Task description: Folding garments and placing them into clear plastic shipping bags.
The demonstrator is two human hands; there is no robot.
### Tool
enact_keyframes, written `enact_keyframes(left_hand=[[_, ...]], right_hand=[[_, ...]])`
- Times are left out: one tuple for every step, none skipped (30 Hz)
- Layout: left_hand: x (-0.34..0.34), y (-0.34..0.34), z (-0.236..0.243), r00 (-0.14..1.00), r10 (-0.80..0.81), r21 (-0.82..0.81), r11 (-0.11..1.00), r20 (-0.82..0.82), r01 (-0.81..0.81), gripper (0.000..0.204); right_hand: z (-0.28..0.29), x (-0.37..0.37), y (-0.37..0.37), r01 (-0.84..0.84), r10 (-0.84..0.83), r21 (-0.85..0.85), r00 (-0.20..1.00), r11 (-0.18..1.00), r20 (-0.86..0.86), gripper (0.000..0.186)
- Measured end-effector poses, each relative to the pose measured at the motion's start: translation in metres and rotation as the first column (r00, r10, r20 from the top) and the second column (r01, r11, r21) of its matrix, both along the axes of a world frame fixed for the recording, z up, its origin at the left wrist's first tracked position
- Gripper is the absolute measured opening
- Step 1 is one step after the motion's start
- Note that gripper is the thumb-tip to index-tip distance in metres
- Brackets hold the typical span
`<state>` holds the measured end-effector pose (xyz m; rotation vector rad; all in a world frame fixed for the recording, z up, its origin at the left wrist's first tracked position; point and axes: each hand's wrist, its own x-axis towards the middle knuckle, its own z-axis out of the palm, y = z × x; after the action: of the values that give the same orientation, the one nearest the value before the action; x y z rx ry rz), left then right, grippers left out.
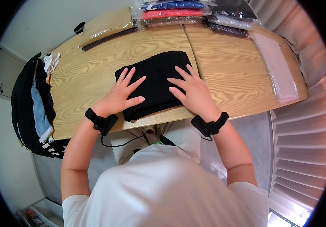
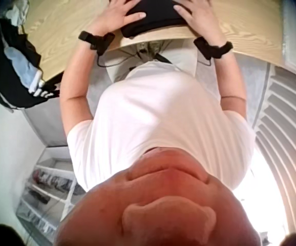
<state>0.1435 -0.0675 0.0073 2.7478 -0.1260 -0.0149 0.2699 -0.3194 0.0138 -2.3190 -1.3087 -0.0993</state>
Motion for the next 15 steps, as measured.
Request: enact_keyframes(left_hand=[[0.000, 0.000, 0.000, 1.000, 0.002, 0.005, 1.000, 0.001, -0.002, 0.069], [0.000, 0.001, -0.001, 1.000, 0.003, 0.010, 1.000, 0.002, -0.003, 0.070], [0.000, -0.001, 0.002, 1.000, 0.001, 0.003, 1.000, 0.007, -0.001, 0.070], [0.000, -0.002, 0.004, 1.000, 0.012, 0.018, 1.000, -0.009, -0.012, 0.070], [-0.001, -0.004, 0.007, 0.999, 0.023, 0.032, 0.999, -0.025, -0.022, 0.071], [-0.002, -0.003, 0.009, 0.999, 0.027, 0.037, 0.999, -0.031, -0.026, 0.071], [-0.003, -0.003, 0.009, 0.999, 0.027, 0.035, 0.999, -0.028, -0.026, 0.071], [-0.004, -0.003, 0.008, 0.999, 0.026, 0.029, 0.999, -0.025, -0.025, 0.071], [-0.004, -0.003, 0.007, 0.999, 0.022, 0.025, 0.999, -0.023, -0.021, 0.071], [-0.004, -0.002, 0.007, 1.000, 0.019, 0.025, 1.000, -0.023, -0.018, 0.071], [-0.003, -0.001, 0.006, 1.000, 0.010, -0.002, 1.000, -0.011, -0.010, 0.072], [-0.003, -0.002, 0.007, 1.000, 0.002, -0.029, 1.000, -0.001, -0.002, 0.072], [-0.004, -0.004, 0.008, 1.000, 0.001, -0.029, 1.000, -0.004, -0.001, 0.072], [-0.006, -0.006, 0.009, 1.000, 0.014, 0.062, 0.998, 0.022, -0.016, 0.069], [-0.008, -0.010, 0.013, 0.998, 0.027, 0.151, 0.988, 0.051, -0.035, 0.067]], right_hand=[[-0.001, 0.003, -0.003, -0.019, 0.020, 0.040, 1.000, 0.999, -0.016, 0.031], [0.000, 0.005, -0.004, -0.017, 0.018, 0.036, 1.000, 0.999, -0.011, 0.031], [0.001, 0.009, -0.007, 0.142, -0.023, 0.314, 0.935, 0.939, -0.355, 0.033], [0.003, 0.010, -0.010, 0.372, 0.047, 0.491, 0.758, 0.788, -0.651, 0.036], [0.007, 0.009, -0.017, 0.372, 0.040, 0.487, 0.761, 0.790, -0.647, 0.036], [0.013, 0.007, -0.022, 0.285, 0.022, 0.473, 0.839, 0.834, -0.544, 0.043], [0.018, 0.005, -0.026, 0.199, 0.013, 0.444, 0.902, 0.873, -0.431, 0.051], [0.020, 0.002, -0.027, 0.057, 0.020, 0.344, 0.976, 0.937, -0.215, 0.063], [0.020, 0.000, -0.026, 0.060, 0.016, 0.343, 0.977, 0.937, -0.214, 0.063], [0.019, -0.001, -0.024, 0.020, 0.024, 0.268, 0.987, 0.963, -0.160, 0.064], [0.018, -0.002, -0.021, -0.016, 0.037, 0.189, 0.993, 0.982, -0.108, 0.066], [0.017, -0.002, -0.019, -0.021, 0.029, 0.146, 0.998, 0.989, -0.048, 0.067], [0.015, -0.002, -0.020, -0.020, 0.028, 0.146, 0.998, 0.989, -0.051, 0.067], [0.010, -0.001, -0.020, -0.057, 0.062, 0.135, 0.998, 0.989, -0.032, 0.064], [0.008, -0.001, -0.020, -0.096, 0.098, 0.123, 0.995, 0.988, -0.012, 0.062]])
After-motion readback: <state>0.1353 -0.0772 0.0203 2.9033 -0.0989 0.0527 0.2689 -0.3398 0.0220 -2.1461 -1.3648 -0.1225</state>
